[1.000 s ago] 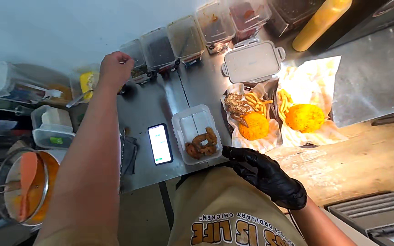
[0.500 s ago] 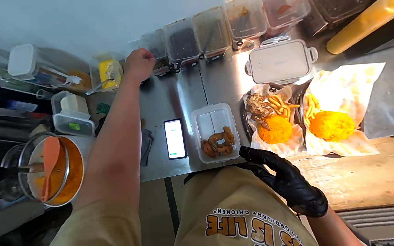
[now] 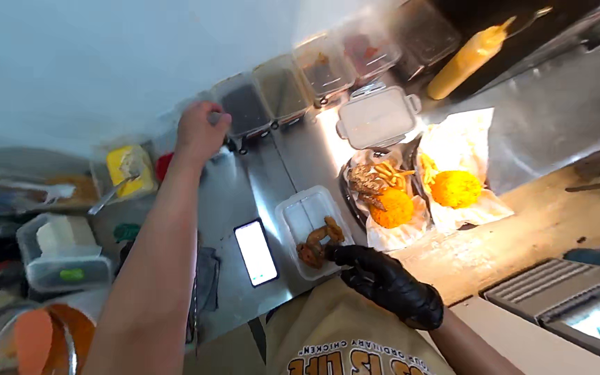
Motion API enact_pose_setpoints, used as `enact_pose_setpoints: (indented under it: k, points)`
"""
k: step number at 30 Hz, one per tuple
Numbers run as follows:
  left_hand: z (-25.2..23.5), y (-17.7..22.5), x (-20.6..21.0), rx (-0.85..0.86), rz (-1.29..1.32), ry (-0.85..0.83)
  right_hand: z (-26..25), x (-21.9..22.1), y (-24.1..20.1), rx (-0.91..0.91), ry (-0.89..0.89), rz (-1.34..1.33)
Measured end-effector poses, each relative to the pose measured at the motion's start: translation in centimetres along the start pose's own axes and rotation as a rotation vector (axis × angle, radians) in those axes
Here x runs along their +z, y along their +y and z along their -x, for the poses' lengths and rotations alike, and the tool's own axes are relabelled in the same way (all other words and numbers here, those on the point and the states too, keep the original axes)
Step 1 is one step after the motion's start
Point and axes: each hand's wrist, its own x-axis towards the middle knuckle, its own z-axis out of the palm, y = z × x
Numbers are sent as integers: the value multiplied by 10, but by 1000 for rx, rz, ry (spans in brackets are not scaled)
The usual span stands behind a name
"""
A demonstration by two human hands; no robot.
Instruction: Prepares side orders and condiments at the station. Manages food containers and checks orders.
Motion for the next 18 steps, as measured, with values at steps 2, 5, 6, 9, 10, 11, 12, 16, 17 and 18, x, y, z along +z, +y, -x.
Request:
enact_pose_setpoints:
  k: [2, 5, 6, 9, 10, 11, 12, 16, 17, 18]
  points:
    - [-16, 39, 16, 136, -43, -39, -5, 5, -4, 23, -15, 10]
    - [-44, 100, 66, 314, -81, -85, -8, 5, -6, 8, 0, -33]
    - [-53, 118, 87, 356, -89, -83, -8, 1, -8, 1, 15, -39]
    - [-77, 165, 140, 396, -170, -62, 3, -20, -14, 52, 99, -54]
    - [-86, 174, 154, 401, -209, -41, 8, -29, -14, 102, 135, -64]
    - [-95, 180, 166, 404, -238, -24, 13, -38, -14, 140, 168, -69]
    - [-103, 185, 175, 395, -273, -22, 18, -47, -12, 177, 187, -86]
    - [-120, 199, 182, 355, -431, -58, 32, -82, 12, 208, 241, -95]
    - [-121, 201, 179, 356, -459, -80, 33, -88, 18, 209, 252, -93]
    - [-122, 203, 177, 366, -485, -100, 31, -94, 20, 217, 255, -91]
